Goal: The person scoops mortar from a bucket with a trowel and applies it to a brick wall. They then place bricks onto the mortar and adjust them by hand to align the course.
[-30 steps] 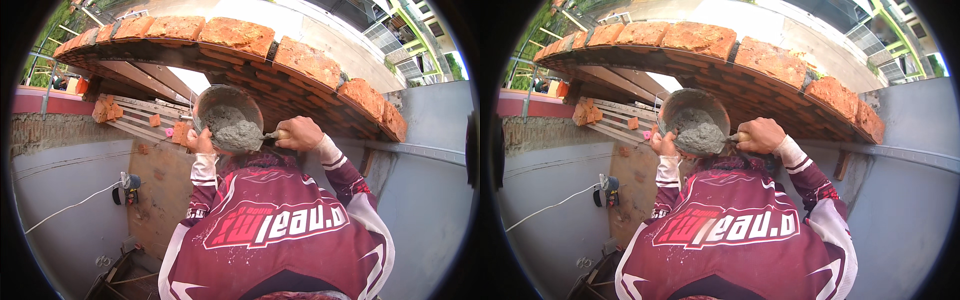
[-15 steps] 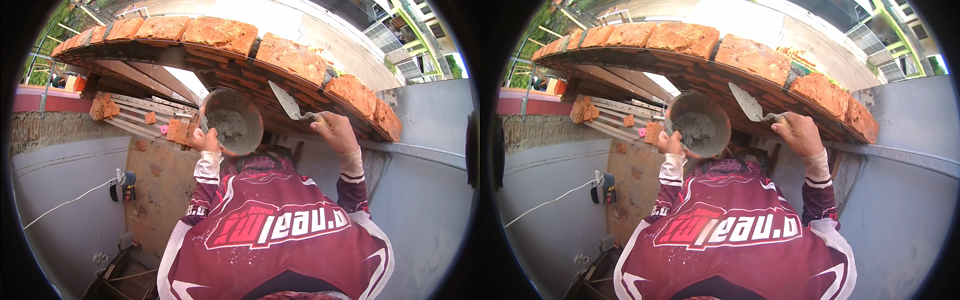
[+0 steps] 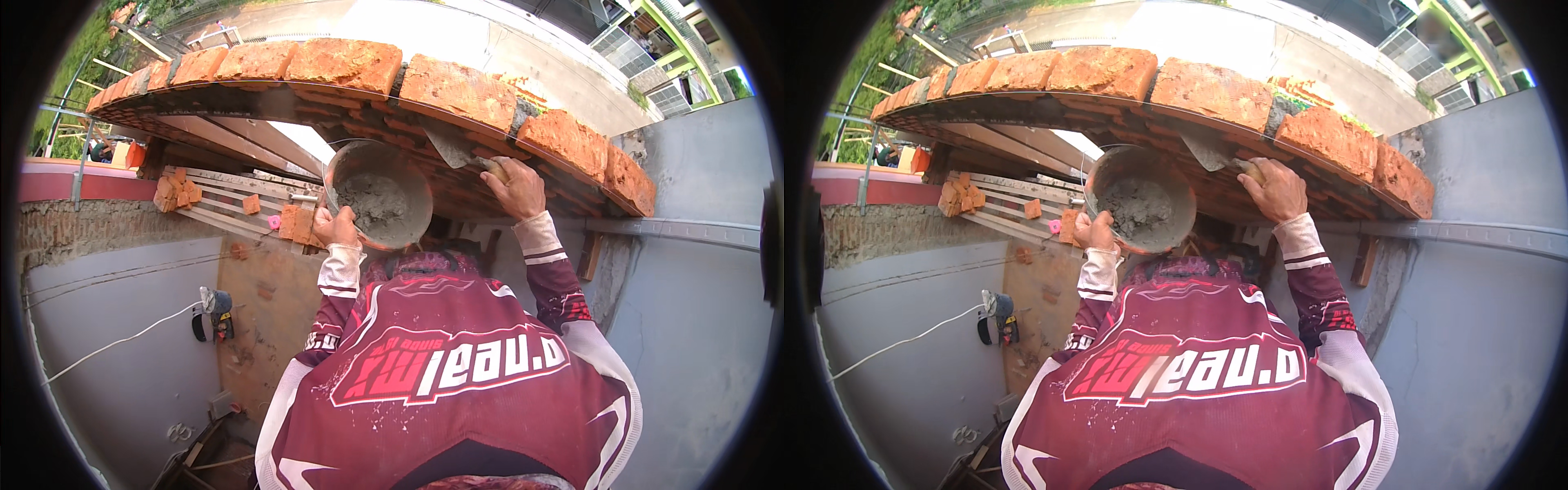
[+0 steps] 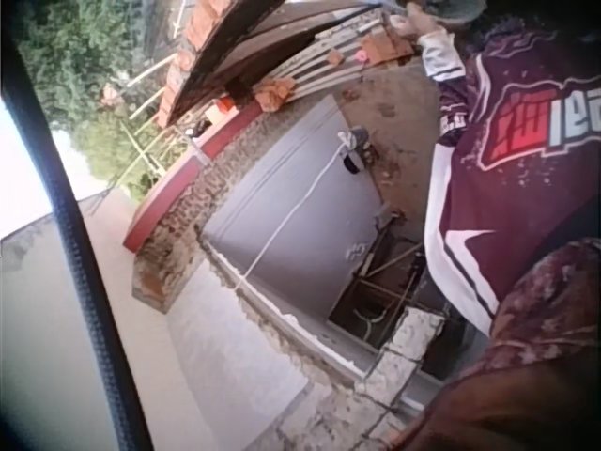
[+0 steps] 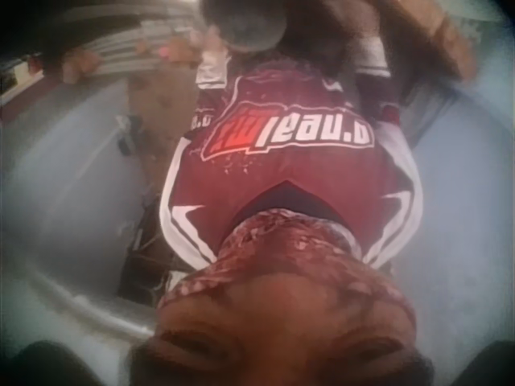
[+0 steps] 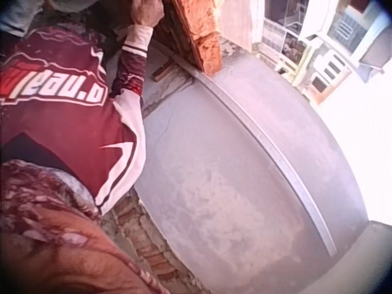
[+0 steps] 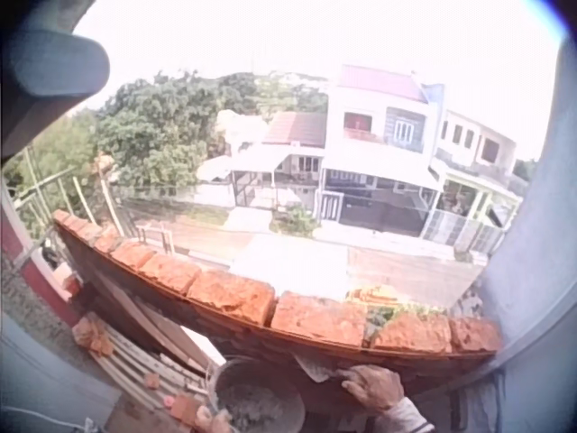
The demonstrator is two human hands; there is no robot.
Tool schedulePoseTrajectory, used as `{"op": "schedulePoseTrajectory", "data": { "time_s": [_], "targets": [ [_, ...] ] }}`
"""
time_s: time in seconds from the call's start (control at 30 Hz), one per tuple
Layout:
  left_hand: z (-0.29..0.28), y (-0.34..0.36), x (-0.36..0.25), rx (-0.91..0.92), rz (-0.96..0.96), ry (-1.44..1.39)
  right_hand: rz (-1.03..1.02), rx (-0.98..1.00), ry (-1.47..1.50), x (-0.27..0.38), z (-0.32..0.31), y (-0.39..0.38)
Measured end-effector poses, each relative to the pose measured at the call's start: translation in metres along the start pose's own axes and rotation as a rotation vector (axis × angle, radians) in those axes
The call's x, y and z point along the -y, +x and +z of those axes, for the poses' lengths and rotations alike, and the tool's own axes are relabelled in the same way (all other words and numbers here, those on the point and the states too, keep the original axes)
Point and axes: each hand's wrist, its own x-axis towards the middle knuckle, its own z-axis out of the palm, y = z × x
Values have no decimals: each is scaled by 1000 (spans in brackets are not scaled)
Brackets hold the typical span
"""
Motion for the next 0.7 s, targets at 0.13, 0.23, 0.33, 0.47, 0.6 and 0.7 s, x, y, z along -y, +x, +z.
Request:
{"op": "schedulePoseTrajectory", "data": {
  "time_s": [0.13,0.23,0.33,0.47,0.6,0.7],
  "targets": [
    [-13,0,7,-42,-24,58,-74,-79,-35,-9,-13,-17],
    [-27,3,15,-48,-68,236,-118,-92,-115,-5,-18,-22],
    [-36,3,26,-76,-8,259,-205,-65,-155,4,-28,-27],
    [-46,0,31,-117,58,302,-205,224,24,22,-48,-30],
    [-51,-4,31,-161,60,380,-170,603,218,41,-58,-6],
    [-52,-7,30,-172,63,333,-25,636,314,54,-47,28]
  ]
}}
